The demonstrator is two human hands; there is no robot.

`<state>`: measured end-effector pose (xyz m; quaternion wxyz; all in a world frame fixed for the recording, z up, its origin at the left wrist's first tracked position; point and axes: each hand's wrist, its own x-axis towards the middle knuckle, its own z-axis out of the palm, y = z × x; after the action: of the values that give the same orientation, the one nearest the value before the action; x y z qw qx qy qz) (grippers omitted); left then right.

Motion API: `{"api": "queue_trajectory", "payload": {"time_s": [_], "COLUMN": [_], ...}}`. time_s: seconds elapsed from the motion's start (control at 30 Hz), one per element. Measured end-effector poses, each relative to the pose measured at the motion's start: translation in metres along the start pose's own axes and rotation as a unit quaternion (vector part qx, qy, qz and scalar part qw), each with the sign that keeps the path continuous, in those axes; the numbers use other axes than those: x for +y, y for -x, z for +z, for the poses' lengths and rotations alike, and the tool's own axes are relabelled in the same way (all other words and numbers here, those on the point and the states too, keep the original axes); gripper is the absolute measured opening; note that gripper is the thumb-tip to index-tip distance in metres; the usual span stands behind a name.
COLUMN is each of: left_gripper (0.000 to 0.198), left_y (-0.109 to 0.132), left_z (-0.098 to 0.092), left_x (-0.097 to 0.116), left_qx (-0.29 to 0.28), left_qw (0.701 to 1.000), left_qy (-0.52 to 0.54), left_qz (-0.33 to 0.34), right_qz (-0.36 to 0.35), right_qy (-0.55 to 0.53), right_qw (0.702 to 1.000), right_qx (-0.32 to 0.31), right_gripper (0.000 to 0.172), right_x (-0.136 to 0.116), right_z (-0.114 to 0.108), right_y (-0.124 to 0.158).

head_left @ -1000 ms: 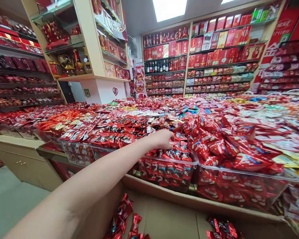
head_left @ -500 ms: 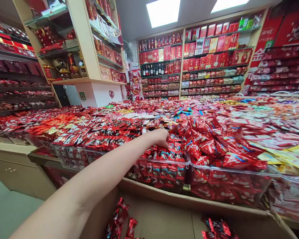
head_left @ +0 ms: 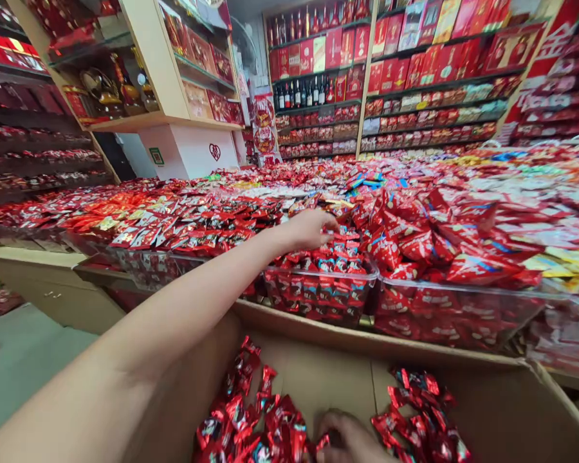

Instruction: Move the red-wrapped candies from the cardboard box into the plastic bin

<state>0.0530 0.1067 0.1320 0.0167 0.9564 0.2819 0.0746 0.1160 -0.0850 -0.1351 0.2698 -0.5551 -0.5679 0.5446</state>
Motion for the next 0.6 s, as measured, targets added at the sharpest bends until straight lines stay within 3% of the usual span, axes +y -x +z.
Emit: {"api": "queue_trajectory", "payload": {"time_s": [0.07, 0.1, 0.17, 0.27, 0.37, 0.5, 0.6], "left_gripper": [0.024, 0.023, 0.019, 0.021, 0.026, 0.058, 0.063], "left_y": [0.026, 0.042, 0.077, 0.118, 0.132, 0.127, 0.124], "left_z": [0.008, 0.012, 0.023, 0.039, 0.054, 0.072, 0.079], "left_x": [0.014, 0.022, 0.036, 0.046, 0.045, 0.042, 0.045], "left_qx": [0.152, 0.191, 0.194, 0.086, -0.071, -0.244, -0.258], "left_qw": [0.982, 0.967, 0.951, 0.96, 0.97, 0.915, 0.871], "left_qy": [0.095, 0.136, 0.195, 0.216, 0.215, 0.322, 0.418], "left_qz": [0.067, 0.097, 0.139, 0.154, 0.091, 0.009, -0.013], "right_qz": [0.024, 0.035, 0.049, 0.051, 0.018, -0.016, -0.035], "right_qy": [-0.05, -0.076, -0.124, -0.176, -0.24, -0.267, -0.273], "right_qw": [0.998, 0.997, 0.991, 0.983, 0.968, 0.958, 0.951], "right_qx": [0.002, 0.005, 0.012, 0.033, 0.065, 0.104, 0.139], "right_gripper": [0.015, 0.015, 0.019, 0.025, 0.026, 0.026, 0.027], "right_x": [0.002, 0.001, -0.006, -0.034, -0.069, -0.097, -0.104], "right_z": [-0.001, -0.002, -0.008, -0.021, -0.033, -0.041, -0.047], "right_y": [-0.002, -0.003, -0.004, 0.001, 0.015, 0.035, 0.041]}}
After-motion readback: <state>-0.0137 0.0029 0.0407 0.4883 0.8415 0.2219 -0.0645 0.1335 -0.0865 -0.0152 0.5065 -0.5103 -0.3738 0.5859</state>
